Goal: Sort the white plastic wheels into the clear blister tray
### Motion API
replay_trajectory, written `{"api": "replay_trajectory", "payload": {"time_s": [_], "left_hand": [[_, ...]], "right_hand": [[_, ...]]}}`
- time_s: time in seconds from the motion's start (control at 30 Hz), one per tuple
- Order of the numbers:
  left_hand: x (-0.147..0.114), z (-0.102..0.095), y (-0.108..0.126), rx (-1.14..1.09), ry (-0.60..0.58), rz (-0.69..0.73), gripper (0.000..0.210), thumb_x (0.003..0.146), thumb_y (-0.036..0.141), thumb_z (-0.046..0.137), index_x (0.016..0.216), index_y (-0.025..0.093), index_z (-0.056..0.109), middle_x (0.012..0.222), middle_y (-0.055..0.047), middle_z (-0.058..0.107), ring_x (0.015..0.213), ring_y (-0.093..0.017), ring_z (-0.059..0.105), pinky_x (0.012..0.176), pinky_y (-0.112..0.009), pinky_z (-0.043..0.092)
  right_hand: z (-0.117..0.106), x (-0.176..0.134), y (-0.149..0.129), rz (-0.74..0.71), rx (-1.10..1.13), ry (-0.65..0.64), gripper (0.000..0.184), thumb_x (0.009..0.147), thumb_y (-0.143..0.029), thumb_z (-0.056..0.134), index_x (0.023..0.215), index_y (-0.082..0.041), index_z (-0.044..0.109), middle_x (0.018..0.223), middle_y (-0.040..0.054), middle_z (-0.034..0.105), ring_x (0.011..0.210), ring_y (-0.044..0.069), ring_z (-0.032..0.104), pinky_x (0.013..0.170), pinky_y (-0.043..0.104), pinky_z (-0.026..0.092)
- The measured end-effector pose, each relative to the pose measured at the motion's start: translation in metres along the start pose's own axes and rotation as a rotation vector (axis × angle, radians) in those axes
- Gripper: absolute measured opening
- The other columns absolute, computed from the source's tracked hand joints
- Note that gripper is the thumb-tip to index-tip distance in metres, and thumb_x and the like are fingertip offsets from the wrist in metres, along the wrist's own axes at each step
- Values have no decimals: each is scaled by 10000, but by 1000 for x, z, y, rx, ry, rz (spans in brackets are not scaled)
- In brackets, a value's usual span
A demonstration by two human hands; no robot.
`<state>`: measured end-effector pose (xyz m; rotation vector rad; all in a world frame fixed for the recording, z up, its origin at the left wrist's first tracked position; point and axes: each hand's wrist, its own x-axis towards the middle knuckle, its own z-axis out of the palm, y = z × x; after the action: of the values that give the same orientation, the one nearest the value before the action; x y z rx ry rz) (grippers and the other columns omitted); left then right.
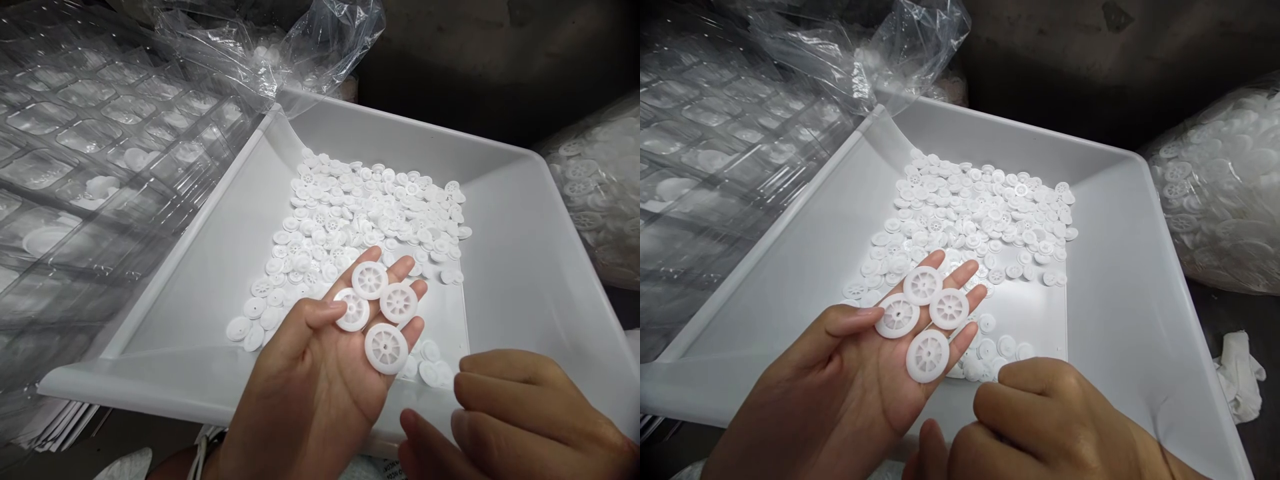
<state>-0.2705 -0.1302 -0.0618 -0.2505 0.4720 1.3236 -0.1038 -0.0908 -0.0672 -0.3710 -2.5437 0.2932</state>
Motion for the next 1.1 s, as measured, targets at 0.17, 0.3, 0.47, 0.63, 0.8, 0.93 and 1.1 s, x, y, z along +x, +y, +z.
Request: {"api": "replay_trajectory", "payload": {"time_s": [0.17, 0.3, 0.47, 0.63, 0.8, 0.93, 1.1], "left_hand": [[0, -1, 0, -1, -6, -14, 722, 909, 249, 442, 1585, 221, 190, 1368, -62, 684, 1338, -173, 570, 1171, -378, 375], [-1, 1, 0, -1, 8, -34, 669, 925, 256, 419, 1573, 212, 263, 1360, -77, 687, 1341, -203, 570, 1165, -384, 379], [-1, 1, 0, 1, -72, -35, 572, 947, 258, 384, 1506, 140, 407, 1374, -113, 671, 1352, -220, 560, 1141, -362, 402], [0, -1, 0, 4, -57, -59, 664, 927, 254, 402, 1565, 117, 280, 1426, -119, 632, 1393, -236, 516, 1212, -418, 313], [-3, -3, 0, 30, -70, -54, 592, 951, 274, 399, 1523, 122, 385, 1450, -128, 609, 1428, -278, 472, 1236, -465, 263], [-3, -7, -1, 7, -103, -84, 602, 954, 308, 428, 1535, 158, 372, 1454, -113, 609, 1396, -293, 510, 1206, -468, 320], [-4, -8, -1, -3, -90, -88, 562, 964, 274, 421, 1514, 162, 404, 1417, -98, 643, 1361, -248, 552, 1221, -422, 300]], "right_hand": [[-6, 13, 2, -40, -51, 19, 457, 908, 0, 550, 489, -178, 514, 415, -68, 399, 359, 64, 338, 355, 261, 348], [-9, 14, 6, -85, -63, 10, 173, 916, -22, 573, 890, -131, 704, 549, -63, 557, 440, 90, 506, 501, 277, 517], [-3, 6, 11, -121, -82, 17, 293, 998, -58, 406, 978, -88, 696, 566, -44, 523, 475, 110, 522, 574, 329, 541], [0, 1, 12, -121, -64, -1, 190, 973, -66, 513, 1059, -67, 683, 561, -61, 476, 456, 93, 422, 540, 313, 506], [-5, -3, 15, -7, -40, 21, 205, 989, -116, 553, 1157, -73, 661, 616, -56, 488, 516, 77, 482, 518, 281, 444], [-8, -7, 19, 105, -87, 0, 311, 1003, -194, 590, 1302, -113, 611, 697, -46, 539, 617, 89, 555, 607, 277, 456], [-4, -4, 23, 115, -115, -16, 314, 996, -150, 596, 1306, -100, 596, 739, -31, 617, 633, 90, 543, 589, 264, 423]]}}
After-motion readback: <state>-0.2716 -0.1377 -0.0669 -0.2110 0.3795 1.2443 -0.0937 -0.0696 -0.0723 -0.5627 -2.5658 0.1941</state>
